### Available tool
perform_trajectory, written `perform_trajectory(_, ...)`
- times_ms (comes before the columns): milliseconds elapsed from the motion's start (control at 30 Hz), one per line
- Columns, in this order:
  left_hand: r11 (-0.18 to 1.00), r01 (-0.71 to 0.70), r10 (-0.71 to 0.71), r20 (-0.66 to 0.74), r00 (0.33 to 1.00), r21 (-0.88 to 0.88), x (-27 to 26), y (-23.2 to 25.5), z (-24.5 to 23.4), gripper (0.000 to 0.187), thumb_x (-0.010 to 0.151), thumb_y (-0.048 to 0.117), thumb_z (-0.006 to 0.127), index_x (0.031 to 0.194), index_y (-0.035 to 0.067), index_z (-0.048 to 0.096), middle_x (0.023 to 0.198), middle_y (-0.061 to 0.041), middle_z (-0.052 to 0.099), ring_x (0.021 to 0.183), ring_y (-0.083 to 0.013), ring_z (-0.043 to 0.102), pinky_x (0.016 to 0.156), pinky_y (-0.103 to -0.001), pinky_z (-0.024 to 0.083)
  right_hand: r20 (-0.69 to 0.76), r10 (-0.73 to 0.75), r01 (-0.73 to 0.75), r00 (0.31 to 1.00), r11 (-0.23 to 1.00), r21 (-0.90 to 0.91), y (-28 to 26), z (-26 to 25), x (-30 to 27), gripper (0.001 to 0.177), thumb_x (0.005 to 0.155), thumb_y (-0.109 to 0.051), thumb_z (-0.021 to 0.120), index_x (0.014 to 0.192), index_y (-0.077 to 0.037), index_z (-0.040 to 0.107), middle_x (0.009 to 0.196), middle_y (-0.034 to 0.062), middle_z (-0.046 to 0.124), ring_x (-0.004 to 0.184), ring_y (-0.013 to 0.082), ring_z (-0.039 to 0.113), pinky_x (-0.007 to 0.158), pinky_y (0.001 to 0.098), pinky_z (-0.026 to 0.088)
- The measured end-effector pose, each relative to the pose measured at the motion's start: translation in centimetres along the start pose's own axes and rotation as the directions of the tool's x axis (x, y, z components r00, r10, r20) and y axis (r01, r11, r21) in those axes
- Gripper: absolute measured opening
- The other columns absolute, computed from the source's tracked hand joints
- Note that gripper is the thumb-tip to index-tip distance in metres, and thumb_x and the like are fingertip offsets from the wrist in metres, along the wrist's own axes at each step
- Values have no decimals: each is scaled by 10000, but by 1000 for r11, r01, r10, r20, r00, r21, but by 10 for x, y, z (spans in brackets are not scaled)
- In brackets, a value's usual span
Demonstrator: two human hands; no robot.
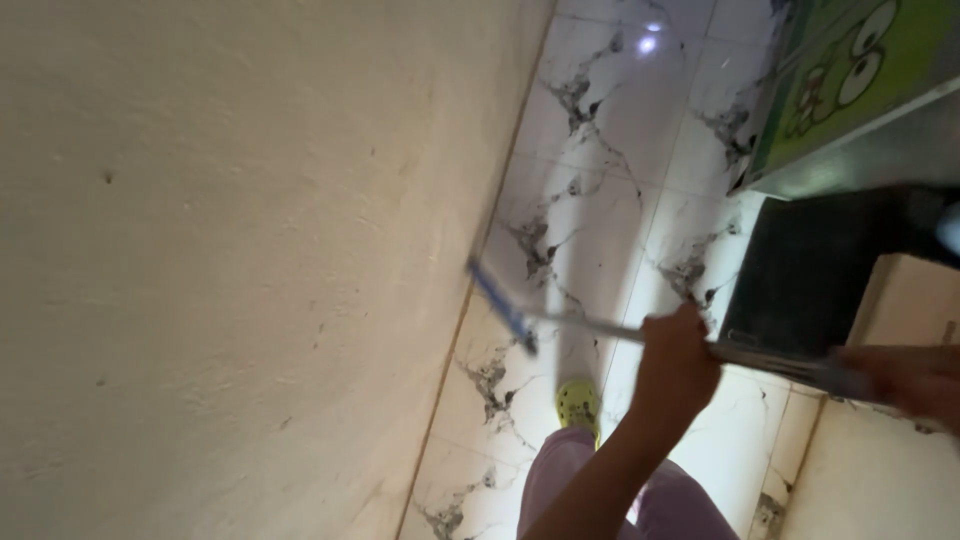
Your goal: Sweep the floor near an entryway using a broom and move objects out of the way.
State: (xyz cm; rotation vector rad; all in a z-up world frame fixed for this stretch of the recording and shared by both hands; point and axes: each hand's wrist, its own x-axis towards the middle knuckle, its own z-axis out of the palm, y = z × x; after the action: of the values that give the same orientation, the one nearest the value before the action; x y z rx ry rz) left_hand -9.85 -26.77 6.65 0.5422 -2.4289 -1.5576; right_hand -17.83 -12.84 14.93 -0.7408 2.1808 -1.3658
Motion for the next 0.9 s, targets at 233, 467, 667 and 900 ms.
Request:
perform_trajectory(233,988,154,-154,-1,988,32,44,-113,32,114,869,-25,651,925,50,587,763,-185,630,692,-371,611,653,-480,521,-45,-57,64,997,981,183,-14,-11,54,29,913,6,699,931,1,721,975,151,792,963,250,794,913,376,661)
perform_trajectory(467,979,-194,188,91,978,63,194,-149,10,172,755,-20,697,826,72,570,671,-155,630,644,-347,628,611,-448,514,-164,-282,285,945,958,-4,-41,19,107,72,891,13,724,946,12,677,1039,143,770,1020,236,748,961,342,593)
perform_trajectory(667,997,-64,58,133,989,43,215,-49,20,212,795,88,758,861,62,558,735,-152,642,689,-353,675,657,-419,574,-196,-170,152,966,983,-104,-32,-31,131,118,863,1,726,980,5,716,1056,164,775,922,219,768,825,331,620)
perform_trajectory(900,995,-19,16,35,999,98,175,-60,11,189,797,38,727,867,43,551,718,-202,648,737,-457,630,736,-524,505,-85,-85,90,993,995,49,-23,-69,154,97,905,-14,689,998,-18,716,1043,177,784,990,249,785,900,363,647)
